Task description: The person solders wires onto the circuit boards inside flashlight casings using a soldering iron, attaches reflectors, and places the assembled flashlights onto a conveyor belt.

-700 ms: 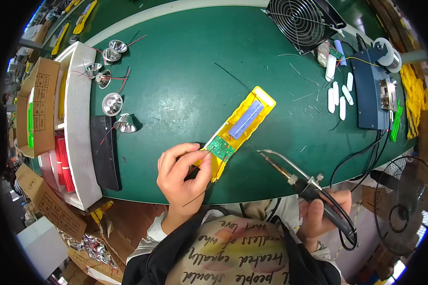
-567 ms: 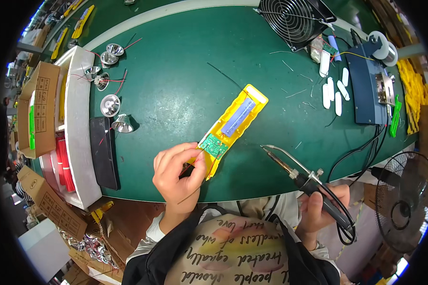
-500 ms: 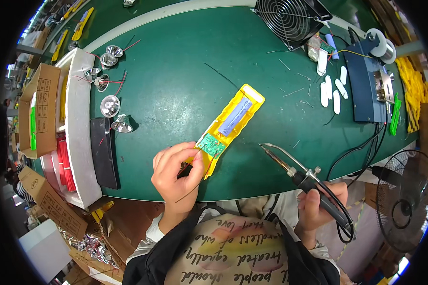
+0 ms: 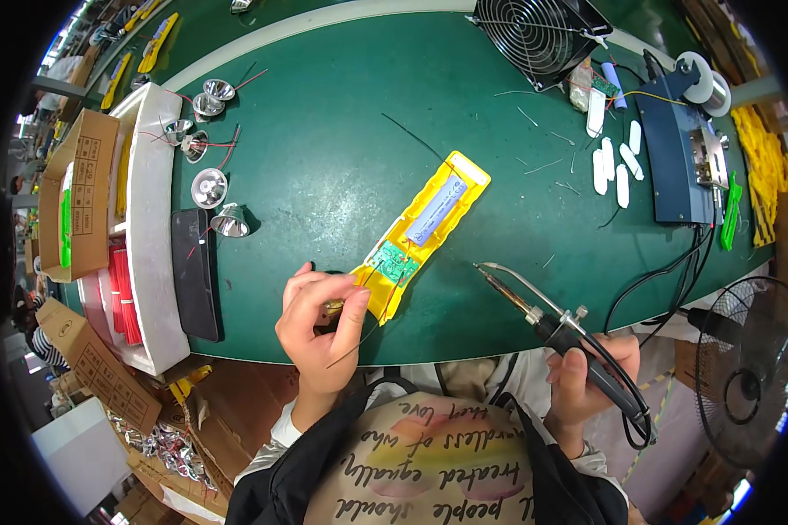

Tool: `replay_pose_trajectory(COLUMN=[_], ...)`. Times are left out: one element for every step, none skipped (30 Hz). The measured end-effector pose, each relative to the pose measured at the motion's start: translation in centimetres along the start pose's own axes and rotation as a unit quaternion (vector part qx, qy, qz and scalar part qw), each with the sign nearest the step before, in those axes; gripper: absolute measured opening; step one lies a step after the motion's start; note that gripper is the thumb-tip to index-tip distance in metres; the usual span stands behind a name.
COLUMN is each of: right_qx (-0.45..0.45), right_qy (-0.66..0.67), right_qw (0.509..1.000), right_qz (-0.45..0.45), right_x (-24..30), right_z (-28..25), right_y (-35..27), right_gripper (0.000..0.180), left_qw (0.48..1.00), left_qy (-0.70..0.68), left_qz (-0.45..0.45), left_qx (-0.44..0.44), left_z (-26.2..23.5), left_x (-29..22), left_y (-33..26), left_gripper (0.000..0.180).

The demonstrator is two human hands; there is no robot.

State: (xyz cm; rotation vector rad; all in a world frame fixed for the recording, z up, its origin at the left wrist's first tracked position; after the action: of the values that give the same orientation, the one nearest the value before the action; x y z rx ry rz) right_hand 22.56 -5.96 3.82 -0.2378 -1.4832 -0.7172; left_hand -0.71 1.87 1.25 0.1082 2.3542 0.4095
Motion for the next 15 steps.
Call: replay_pose_trajectory(right_qx=[0.001, 0.0, 0.001, 0.003, 0.02, 0.037, 0.043, 0.046, 0.063, 0.081, 0.084, 0.087, 0.1, 0.113, 0.116], right_qy=[-0.003, -0.011, -0.02, -0.022, -0.03, -0.039, -0.047, -0.051, -0.04, -0.028, -0.014, -0.017, -0.027, -0.037, -0.039], right_qw=[1.0, 1.0, 1.0, 1.0, 0.999, 0.998, 0.998, 0.997, 0.997, 0.995, 0.994, 0.994, 0.991, 0.988, 0.987], right_qz=[0.0, 0.003, 0.007, 0.007, 0.012, 0.016, 0.019, 0.02, 0.032, 0.045, 0.07, 0.071, 0.086, 0.1, 0.102], right_x=[0.3, 0.6, 1.0, 1.3, 1.6, 1.9, 2.2, 2.3, 2.1, 2.1, 2.0, 2.1, 2.1, 2.1, 2.1], right_z=[0.2, 0.5, 0.8, 1.2, 1.8, 2.4, 2.9, 3.3, 3.6, 4.0, 4.5, 4.8, 5.1, 5.3, 5.5], right_y=[0.0, 0.0, 0.0, 0.1, 0.2, 0.3, 0.2, 0.2, 0.2, 0.2, 0.2, 0.3, 0.4, 0.5, 0.5], right_gripper=[0.032, 0.034, 0.036, 0.036, 0.038, 0.04, 0.04, 0.04, 0.04, 0.039, 0.038, 0.038, 0.037, 0.036, 0.036], left_qw=[1.0, 1.0, 0.999, 0.999, 0.998, 0.997, 0.996, 0.996, 0.996, 0.997, 0.997, 0.997, 0.997, 0.997, 0.997], left_qy=[-0.002, 0.018, 0.038, 0.036, 0.052, 0.066, 0.075, 0.073, 0.072, 0.072, 0.069, 0.071, 0.072, 0.07, 0.068], left_qz=[-0.002, 0.014, 0.028, 0.025, 0.032, 0.04, 0.034, 0.03, 0.034, 0.039, 0.034, 0.035, 0.036, 0.032, 0.035], left_qx=[0.0, -0.011, -0.022, -0.022, -0.026, -0.029, -0.035, -0.035, -0.026, -0.016, -0.016, -0.019, -0.022, -0.022, -0.025], left_z=[0.1, 0.1, 0.1, 0.1, 0.0, 0.1, 0.1, 0.1, 0.2, 0.3, 0.4, 0.4, 0.4, 0.5, 0.4], left_x=[0.0, -0.1, -0.3, -0.4, -0.5, -0.5, -0.4, -0.3, -0.2, -0.1, 0.0, 0.0, -0.1, 0.0, -0.1], left_y=[0.0, 0.1, 0.1, 0.1, 0.1, 0.0, 0.0, 0.0, 0.0, 0.0, 0.0, 0.1, 0.2, 0.2, 0.2], left_gripper=[0.013, 0.014, 0.015, 0.015, 0.015, 0.016, 0.016, 0.016, 0.017, 0.017, 0.017, 0.017, 0.017, 0.017, 0.017])
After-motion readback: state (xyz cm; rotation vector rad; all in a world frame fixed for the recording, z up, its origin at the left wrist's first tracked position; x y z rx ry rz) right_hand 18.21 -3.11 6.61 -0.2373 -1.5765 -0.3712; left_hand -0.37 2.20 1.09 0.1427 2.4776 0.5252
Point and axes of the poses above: each hand's wrist, its own y-axis towards the middle knuckle, its own z-axis out of the palm, x = y × z, the point moved 3 cm from there along y, towards the middle knuckle, and after that the axes turned 15 degrees about y, right-handed, at the moved point
